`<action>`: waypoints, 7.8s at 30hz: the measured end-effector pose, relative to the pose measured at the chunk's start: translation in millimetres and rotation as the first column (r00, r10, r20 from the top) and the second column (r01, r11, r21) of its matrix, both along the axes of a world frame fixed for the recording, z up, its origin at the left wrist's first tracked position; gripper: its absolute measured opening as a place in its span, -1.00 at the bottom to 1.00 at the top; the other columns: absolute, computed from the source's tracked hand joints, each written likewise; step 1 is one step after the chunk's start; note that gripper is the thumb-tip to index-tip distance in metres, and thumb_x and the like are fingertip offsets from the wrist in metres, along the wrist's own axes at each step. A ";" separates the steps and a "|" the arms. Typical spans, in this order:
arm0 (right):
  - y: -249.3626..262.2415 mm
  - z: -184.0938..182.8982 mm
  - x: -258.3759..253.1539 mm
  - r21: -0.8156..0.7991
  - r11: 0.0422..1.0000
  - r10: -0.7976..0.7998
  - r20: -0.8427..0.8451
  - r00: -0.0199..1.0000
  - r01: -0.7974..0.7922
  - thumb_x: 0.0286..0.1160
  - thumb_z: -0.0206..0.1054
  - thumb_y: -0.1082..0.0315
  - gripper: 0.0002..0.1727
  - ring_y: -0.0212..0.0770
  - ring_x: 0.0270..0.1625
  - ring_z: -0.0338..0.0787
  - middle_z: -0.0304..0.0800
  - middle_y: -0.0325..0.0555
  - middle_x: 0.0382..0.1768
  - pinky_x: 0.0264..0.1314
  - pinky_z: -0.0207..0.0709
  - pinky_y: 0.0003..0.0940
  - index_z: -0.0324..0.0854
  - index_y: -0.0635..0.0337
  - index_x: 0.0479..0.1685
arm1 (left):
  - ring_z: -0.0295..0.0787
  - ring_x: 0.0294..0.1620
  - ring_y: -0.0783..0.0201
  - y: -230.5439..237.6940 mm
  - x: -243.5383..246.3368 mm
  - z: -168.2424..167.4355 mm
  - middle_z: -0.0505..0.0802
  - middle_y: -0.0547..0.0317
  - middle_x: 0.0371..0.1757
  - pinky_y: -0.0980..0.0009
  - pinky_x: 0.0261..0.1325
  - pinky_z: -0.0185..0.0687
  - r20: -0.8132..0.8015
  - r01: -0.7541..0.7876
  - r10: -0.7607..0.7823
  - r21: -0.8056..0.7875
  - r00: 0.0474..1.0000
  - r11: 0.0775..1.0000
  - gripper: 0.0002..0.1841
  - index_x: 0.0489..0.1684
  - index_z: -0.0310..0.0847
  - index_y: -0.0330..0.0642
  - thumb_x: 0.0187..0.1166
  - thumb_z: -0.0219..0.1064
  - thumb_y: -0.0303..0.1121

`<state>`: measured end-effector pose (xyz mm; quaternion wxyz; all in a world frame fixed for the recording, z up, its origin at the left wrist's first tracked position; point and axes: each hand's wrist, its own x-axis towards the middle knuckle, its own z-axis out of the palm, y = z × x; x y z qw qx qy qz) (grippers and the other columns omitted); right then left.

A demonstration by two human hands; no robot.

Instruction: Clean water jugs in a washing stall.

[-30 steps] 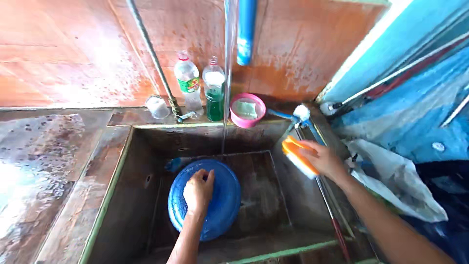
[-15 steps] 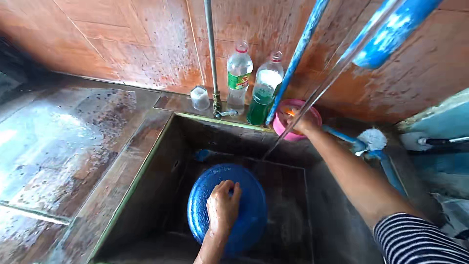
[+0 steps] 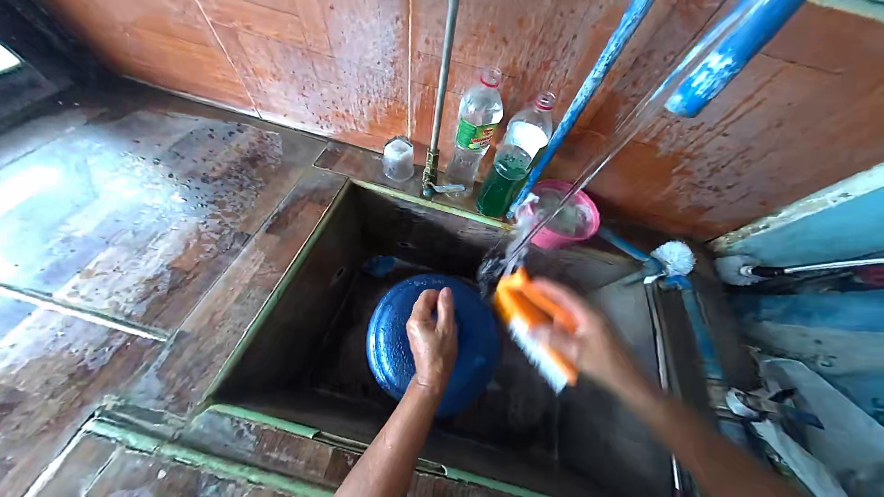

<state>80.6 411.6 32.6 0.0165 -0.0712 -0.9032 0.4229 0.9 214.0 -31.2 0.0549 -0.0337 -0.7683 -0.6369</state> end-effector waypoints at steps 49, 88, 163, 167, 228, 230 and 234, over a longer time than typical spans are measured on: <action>-124.0 -100.7 -41.6 0.138 0.963 -0.231 -0.007 0.973 0.230 0.57 0.42 0.24 -0.30 0.32 -0.07 0.88 0.88 0.31 -0.05 0.03 0.68 0.35 0.38 0.03 0.76 | 0.74 0.09 0.13 -56.1 -17.6 -26.4 0.81 -0.09 -0.04 0.10 0.23 0.59 0.087 0.305 -0.306 0.018 0.948 0.952 -0.80 -0.08 0.71 -0.39 0.65 0.32 -0.38; -137.0 -113.9 14.9 0.081 0.954 -0.272 -0.180 0.945 0.290 0.51 0.44 0.22 -0.31 0.09 -0.08 0.95 0.92 0.20 0.05 0.02 0.81 0.10 0.45 0.29 0.66 | 0.80 0.11 0.34 -103.9 -46.5 -23.9 0.90 0.11 -0.04 0.27 0.36 0.65 0.069 0.433 -0.458 0.229 0.886 0.872 -0.53 -0.05 0.73 -0.39 0.78 -0.08 -0.21; -181.2 18.6 -21.5 0.295 0.955 -0.044 0.274 0.961 -0.040 0.75 0.18 0.11 -0.33 0.34 0.25 0.78 0.82 0.29 0.17 0.28 0.54 0.30 0.21 -0.18 0.86 | 0.47 0.61 0.14 -55.3 29.1 -26.6 0.46 -0.42 0.62 0.22 0.68 0.30 0.215 0.180 -0.284 0.402 0.935 0.898 -0.19 0.73 0.06 -0.54 0.86 -0.63 0.05; -158.3 5.6 -64.6 0.149 0.988 -0.069 0.260 0.963 0.031 0.65 0.33 0.05 -0.36 0.22 0.40 0.73 0.78 0.16 0.32 0.43 0.48 0.29 0.40 -0.23 0.75 | 0.12 0.85 0.08 -52.4 24.4 -22.5 0.19 -0.36 0.82 0.19 0.84 0.00 0.256 0.225 -0.304 0.294 0.918 0.929 -0.26 0.82 -0.08 -0.47 0.90 -0.63 -0.02; -150.4 -91.8 -40.6 -0.580 0.748 -0.195 0.272 0.942 0.322 0.70 0.28 0.28 -0.37 -0.35 0.11 0.82 0.74 0.02 0.35 0.17 0.72 -0.37 0.31 0.20 0.75 | 0.65 -0.41 0.53 -83.8 -51.0 -25.2 0.73 0.36 -0.56 0.47 -0.14 0.61 0.025 0.231 -0.248 0.283 0.968 0.931 -0.51 -0.65 0.60 -0.21 0.78 -0.08 -0.35; -141.0 -84.3 -58.9 -0.585 0.743 -0.146 0.331 0.932 0.324 0.74 0.23 0.27 -0.43 -0.31 0.10 0.80 0.76 0.02 0.29 0.17 0.70 -0.33 0.35 0.18 0.72 | 0.65 -0.46 0.52 -81.6 -56.7 -26.4 0.72 0.40 -0.62 0.46 -0.16 0.61 0.038 0.362 -0.397 0.340 0.917 0.868 -0.41 -0.74 0.56 -0.14 0.82 -0.22 -0.27; -130.6 -92.8 -115.9 -0.458 0.862 -0.125 0.220 0.967 0.216 0.71 0.31 0.20 -0.45 -0.27 -0.12 0.76 0.81 0.03 0.04 -0.02 0.67 -0.29 0.46 0.13 0.65 | 0.76 -0.37 0.34 -78.2 -61.8 -29.3 0.79 0.16 -0.54 0.24 0.01 0.70 0.059 0.303 -0.332 0.281 0.942 0.911 -0.23 -0.60 0.63 -0.32 0.84 -0.44 -0.06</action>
